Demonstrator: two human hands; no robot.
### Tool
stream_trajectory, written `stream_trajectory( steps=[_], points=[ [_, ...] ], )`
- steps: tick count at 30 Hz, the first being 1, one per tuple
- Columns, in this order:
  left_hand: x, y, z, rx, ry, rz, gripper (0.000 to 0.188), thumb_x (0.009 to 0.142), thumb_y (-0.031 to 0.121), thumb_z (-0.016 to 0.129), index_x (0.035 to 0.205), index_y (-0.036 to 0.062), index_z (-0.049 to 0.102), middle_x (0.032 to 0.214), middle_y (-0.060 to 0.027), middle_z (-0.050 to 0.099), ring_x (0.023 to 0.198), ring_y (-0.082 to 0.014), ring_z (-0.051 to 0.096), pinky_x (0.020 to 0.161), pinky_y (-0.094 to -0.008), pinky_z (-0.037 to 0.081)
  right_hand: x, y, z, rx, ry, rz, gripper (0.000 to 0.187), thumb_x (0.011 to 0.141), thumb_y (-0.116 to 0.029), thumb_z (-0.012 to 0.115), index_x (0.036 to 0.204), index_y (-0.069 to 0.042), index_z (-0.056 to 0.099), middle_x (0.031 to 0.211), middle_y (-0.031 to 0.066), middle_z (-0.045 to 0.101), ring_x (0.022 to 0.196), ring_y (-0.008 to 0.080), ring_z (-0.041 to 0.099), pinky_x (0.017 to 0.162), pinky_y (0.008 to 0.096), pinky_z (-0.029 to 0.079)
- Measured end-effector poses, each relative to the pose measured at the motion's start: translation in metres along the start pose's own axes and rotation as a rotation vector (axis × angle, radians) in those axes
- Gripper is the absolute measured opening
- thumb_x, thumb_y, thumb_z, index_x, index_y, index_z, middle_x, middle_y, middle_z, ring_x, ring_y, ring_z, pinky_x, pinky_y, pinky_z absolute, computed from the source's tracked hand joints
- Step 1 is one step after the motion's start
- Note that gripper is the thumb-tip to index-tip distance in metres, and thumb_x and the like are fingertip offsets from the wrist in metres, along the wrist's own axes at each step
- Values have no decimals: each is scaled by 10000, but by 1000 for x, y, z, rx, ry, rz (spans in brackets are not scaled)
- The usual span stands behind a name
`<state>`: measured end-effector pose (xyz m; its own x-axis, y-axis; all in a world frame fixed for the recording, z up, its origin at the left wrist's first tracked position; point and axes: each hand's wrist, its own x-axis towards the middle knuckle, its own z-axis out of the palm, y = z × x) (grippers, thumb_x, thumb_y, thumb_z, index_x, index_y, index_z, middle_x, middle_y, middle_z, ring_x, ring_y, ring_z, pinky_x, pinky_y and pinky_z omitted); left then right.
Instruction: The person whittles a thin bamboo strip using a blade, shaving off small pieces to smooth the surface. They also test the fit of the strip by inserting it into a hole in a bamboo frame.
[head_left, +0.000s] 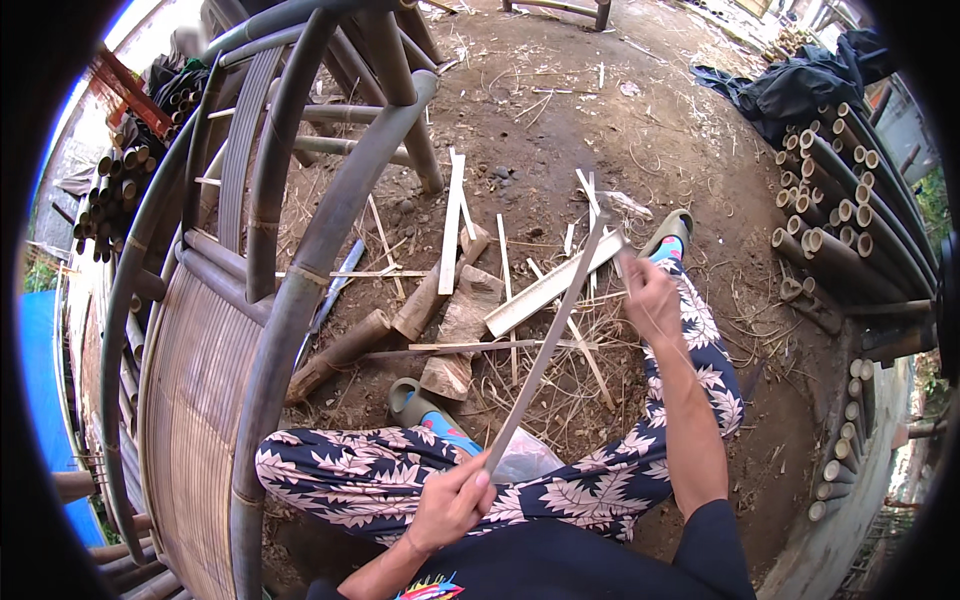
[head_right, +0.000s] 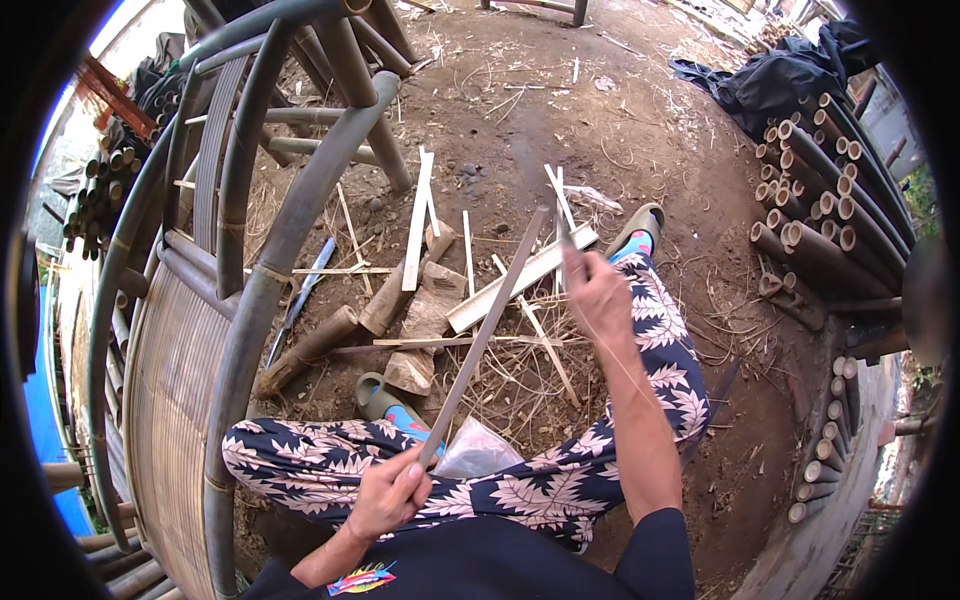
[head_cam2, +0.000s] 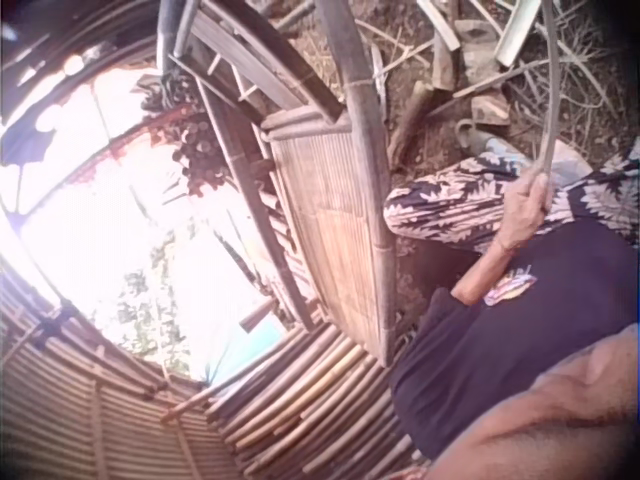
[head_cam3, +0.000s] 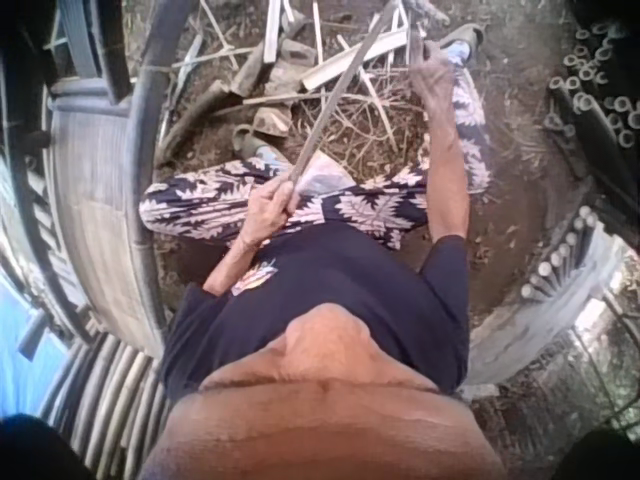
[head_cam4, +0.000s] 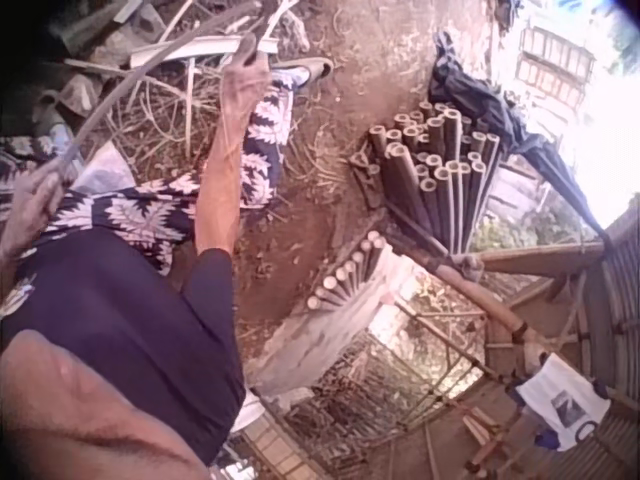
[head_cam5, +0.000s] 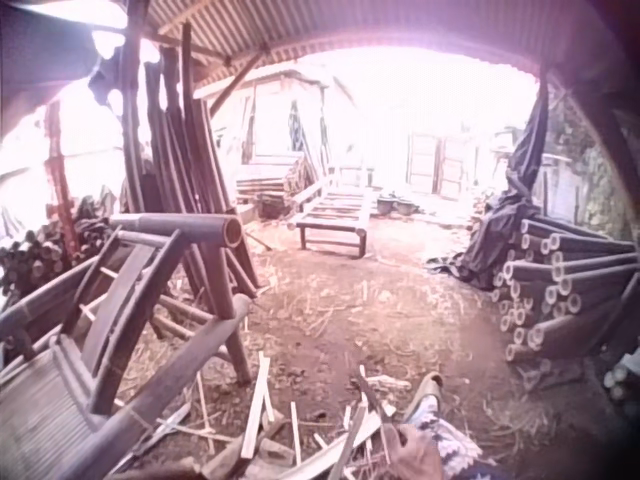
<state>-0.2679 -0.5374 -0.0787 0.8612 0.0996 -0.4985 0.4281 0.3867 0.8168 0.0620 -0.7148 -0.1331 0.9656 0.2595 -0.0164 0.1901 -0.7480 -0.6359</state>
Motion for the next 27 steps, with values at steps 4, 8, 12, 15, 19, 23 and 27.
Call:
stream_trajectory(
  steps=[4, 8, 12, 15, 19, 23, 27],
  points=[
    [-4, -9, -16, -150, 159, 144, 295, 1016, 149, 520, 1246, -23, 587, 702, -10, 562, 562, -56, 486, 507, -178, 361, 17, 5, -11, 578, -87, 115, 580, 974, -587, 472, 809, -37, 554, 538, 10, 501, 416, 92, 480, 413, 247, 383],
    [91, -3, -24, 50, 559, 742, 114, 929, 67, 639, 1027, 12, 621, 833, -20, 601, 674, -70, 547, 593, -182, 427, -76, -57, 36, 893, -542, 270, 291, 931, -266, 665, 879, 12, 595, 546, 8, 529, 418, 101, 513, 409, 239, 410],
    [116, 21, -5, 190, 519, 630, 121, 856, 35, 684, 927, 20, 587, 840, -18, 601, 732, -77, 570, 646, -219, 472, -119, -92, 73, 1163, -568, 400, 325, 959, -294, 643, 760, -45, 580, 543, -6, 497, 421, 117, 482, 398, 269, 378],
    [115, 8, -14, 831, 402, 1066, 349, 859, -1, 685, 1187, 29, 570, 974, -86, 669, 800, -125, 633, 690, -254, 523, -96, -86, 80, 1331, -417, 434, 281, 953, -253, 651, 763, -75, 546, 565, -9, 506, 437, 106, 479, 421, 264, 402],
    [68, -16, -63, -423, -297, -219, 538, 978, 223, 605, 1389, -65, 412, 1028, -162, 671, 825, -202, 688, 681, -282, 553, -57, -65, 55, 1241, -422, 324, 262, 929, -238, 689, 790, -59, 557, 591, 2, 543, 447, 89, 505, 427, 254, 444],
    [38, 9, -48, -154, -201, -226, 409, 1016, 207, 536, 1310, -78, 511, 809, -40, 594, 592, -79, 558, 512, -213, 439, -26, -50, 43, 511, -205, -51, 470, 944, -477, 614, 866, -14, 582, 610, 43, 577, 459, 170, 535, 466, 361, 450],
    [58, 16, -43, 38, 79, -20, 328, 1022, 205, 531, 1252, -21, 591, 730, 23, 520, 549, -25, 421, 469, -198, 346, -76, -67, 40, 18, -262, -279, 621, 938, -661, 451, 866, -57, 575, 586, 111, 586, 518, 299, 626, 510, 433, 489]
  ],
)
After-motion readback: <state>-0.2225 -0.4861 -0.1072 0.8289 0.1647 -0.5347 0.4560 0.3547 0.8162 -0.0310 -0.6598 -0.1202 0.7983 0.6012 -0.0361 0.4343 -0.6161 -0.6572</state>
